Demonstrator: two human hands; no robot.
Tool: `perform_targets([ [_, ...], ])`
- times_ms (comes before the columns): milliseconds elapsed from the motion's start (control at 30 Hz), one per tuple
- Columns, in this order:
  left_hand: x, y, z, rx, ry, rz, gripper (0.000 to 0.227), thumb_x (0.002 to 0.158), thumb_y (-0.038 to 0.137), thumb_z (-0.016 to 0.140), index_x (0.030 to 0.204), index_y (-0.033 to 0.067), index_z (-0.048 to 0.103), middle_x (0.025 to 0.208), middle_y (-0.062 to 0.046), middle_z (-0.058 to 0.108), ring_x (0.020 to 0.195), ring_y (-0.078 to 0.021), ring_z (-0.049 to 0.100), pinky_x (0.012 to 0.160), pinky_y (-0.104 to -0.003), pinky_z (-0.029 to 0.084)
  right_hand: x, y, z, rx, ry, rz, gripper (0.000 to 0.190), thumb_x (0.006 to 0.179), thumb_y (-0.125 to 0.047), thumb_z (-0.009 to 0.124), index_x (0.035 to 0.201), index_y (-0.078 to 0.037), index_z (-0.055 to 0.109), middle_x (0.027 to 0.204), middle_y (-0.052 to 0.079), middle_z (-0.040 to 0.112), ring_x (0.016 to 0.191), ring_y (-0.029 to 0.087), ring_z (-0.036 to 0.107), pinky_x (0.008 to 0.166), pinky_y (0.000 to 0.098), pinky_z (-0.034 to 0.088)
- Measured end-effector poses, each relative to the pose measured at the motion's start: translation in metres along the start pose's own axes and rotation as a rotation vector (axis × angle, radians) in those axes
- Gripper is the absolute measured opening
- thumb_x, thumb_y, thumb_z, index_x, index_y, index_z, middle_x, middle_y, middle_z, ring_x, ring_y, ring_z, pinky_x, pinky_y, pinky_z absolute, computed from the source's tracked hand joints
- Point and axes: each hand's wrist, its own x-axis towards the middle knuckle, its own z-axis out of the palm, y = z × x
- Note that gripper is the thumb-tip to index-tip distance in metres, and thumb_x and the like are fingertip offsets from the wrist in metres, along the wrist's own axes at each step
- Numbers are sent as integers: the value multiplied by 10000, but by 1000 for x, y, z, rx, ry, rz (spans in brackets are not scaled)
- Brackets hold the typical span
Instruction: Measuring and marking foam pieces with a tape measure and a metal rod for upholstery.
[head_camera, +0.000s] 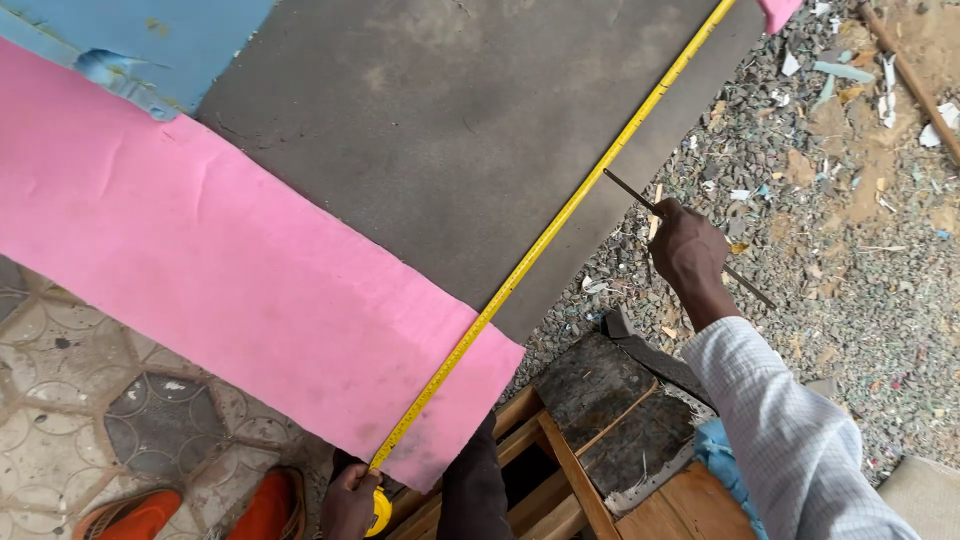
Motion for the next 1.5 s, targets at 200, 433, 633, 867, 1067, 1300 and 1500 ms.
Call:
perform_targets([
  [200,4,5,1,129,-6,-22,287,1143,428,852,1189,191,1007,1125,-53,971,948,-257,821,829,-420,579,25,28,-3,-41,48,6,514,1397,-185,429,1705,-343,809,794,38,729,546,172,458,489,360,380],
  [433,7,4,-1,110,-24,-35,280,1159,399,848,1211,167,995,1164,-62,967,992,-273,825,856,-434,581,38,23,-4,-32,34,45,561,1371,-105,448,1689,-378,821,899,38,831,594,185,498,540,371,399],
  [633,6,2,-3,79,-36,-11,301,1174,375,827,1174,123,992,1095,-71,948,918,-270,793,831,-436,565,45,20,0,-51,37,31,516,1363,-107,501,1683,-346,828,816,16,746,600,185,503,589,399,452],
  [867,-4,8,-5,121,-4,-10,305,1123,411,836,1204,180,1017,1193,-18,1015,1037,-260,861,905,-427,583,57,25,5,-92,29,50,569,1344,-81,479,1692,-382,814,791,19,657,633,204,506,588,422,471],
  [1067,-5,9,-5,77,-8,-20,312,1134,387,841,1250,146,1000,1213,-28,1018,1049,-259,860,906,-432,591,58,25,3,-99,33,35,533,1357,-104,489,1678,-358,830,812,24,709,626,198,512,584,416,463],
  [1300,-9,11,-6,54,-13,-26,321,1152,378,832,1252,123,1001,1185,-77,987,1008,-277,832,846,-449,576,61,27,6,-124,40,39,500,1381,-151,504,1682,-379,831,816,29,731,606,190,497,548,401,443],
  [1500,-6,5,-5,87,-3,16,277,1138,392,844,1149,170,1008,1161,-45,981,1003,-269,819,848,-449,567,59,27,4,-117,44,31,544,1350,-91,533,1695,-393,828,829,29,751,608,194,503,534,398,432],
])
